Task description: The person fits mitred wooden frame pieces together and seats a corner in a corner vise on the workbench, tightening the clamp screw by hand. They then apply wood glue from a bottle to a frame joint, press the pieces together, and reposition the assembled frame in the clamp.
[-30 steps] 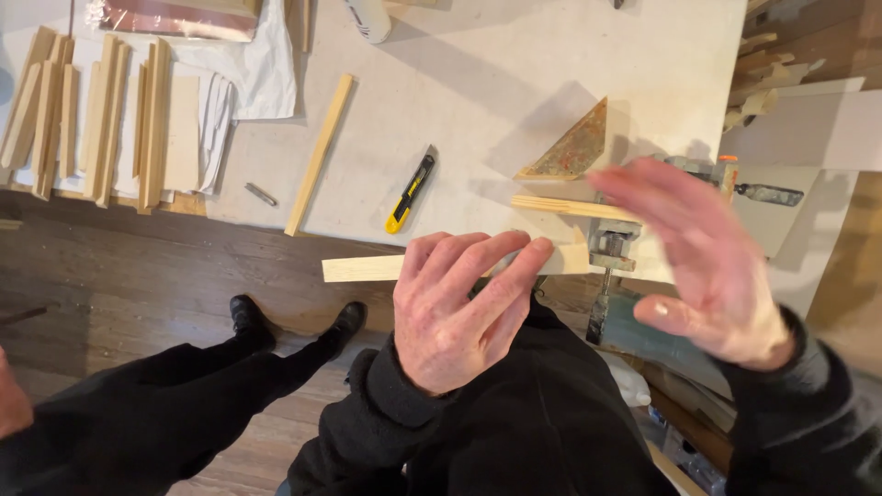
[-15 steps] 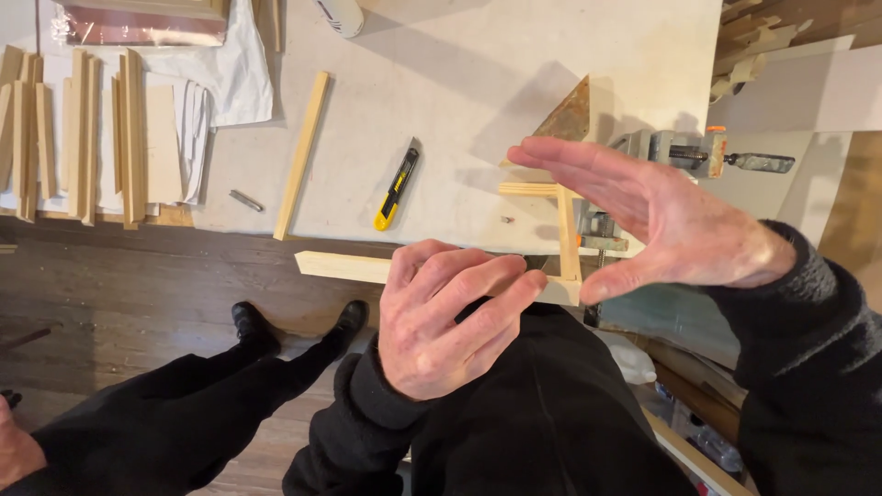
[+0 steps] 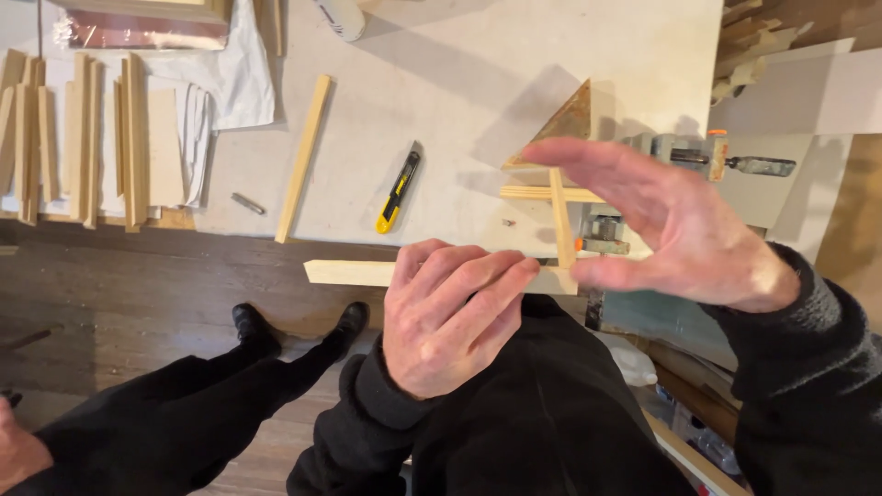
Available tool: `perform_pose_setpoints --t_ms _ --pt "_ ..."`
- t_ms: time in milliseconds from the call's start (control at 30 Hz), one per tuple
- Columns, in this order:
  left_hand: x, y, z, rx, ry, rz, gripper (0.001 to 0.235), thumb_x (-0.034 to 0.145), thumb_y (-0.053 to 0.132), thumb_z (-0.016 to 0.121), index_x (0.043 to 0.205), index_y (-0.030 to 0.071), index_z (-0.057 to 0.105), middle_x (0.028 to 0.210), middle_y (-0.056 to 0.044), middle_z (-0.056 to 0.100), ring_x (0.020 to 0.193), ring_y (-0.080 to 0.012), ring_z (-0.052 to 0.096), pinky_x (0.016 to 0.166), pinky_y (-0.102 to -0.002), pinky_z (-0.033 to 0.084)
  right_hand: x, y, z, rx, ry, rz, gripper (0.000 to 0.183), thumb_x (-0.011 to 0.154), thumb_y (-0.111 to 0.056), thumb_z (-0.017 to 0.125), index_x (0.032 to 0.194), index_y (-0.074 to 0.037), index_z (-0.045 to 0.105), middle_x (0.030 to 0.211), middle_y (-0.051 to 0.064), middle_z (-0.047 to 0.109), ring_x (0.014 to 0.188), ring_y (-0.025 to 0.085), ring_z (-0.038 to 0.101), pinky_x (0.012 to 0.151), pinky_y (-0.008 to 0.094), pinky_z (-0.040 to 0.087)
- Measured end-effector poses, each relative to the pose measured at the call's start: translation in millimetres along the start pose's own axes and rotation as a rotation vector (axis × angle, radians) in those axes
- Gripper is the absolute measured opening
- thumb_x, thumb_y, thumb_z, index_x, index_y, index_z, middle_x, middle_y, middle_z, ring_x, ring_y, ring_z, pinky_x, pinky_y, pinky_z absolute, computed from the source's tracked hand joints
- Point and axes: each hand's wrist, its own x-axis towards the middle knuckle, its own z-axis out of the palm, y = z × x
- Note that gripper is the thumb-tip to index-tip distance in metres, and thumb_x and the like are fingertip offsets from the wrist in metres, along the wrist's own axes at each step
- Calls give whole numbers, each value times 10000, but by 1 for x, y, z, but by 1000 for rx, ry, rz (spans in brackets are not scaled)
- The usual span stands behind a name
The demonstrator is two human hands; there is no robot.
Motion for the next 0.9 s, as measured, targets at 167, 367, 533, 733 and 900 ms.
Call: perform_pose_setpoints --t_ms 167,367,533,733,900 --pt "-3 -2 2 -30 20 -93 425 858 15 803 1260 79 678 1178 0 701 1042 -192 670 940 -385 484 -15 7 -4 112 238 17 531 979 -130 691 1473 -23 524 1487 155 610 1439 261 581 1220 404 436" --pt "-9 -5 6 -60 22 -190 443 867 23 799 1289 73 673 1162 -9 706 1056 -204 671 936 -367 487 -22 32 -10 -500 345 -425 164 961 -40 714 1120 -80 706 1000 129 763 841 145 791 719 223 592" --pt "-12 -4 10 -92 72 -258 448 873 32 801 1297 90 668 1174 -17 709 1068 -210 679 936 -357 492 -85 76 -57 -755 -73 -549 291 912 -136 671 1180 -46 605 973 61 687 936 183 717 890 371 605" --pt "-20 -2 17 -142 131 -339 661 907 61 831 1483 51 507 1228 -13 722 1063 -198 705 922 -319 521 -32 3 50 -1114 90 -568 601 911 -592 590 1253 -101 525 1234 155 690 1154 325 698 1065 535 450" --pt "-22 3 21 -128 151 -342 834 894 75 846 1578 -3 376 1242 -16 736 1036 -196 709 912 -307 537 -34 13 61 -1139 10 -431 570 958 -635 622 1153 -127 452 1405 186 552 1297 355 607 1220 612 193"
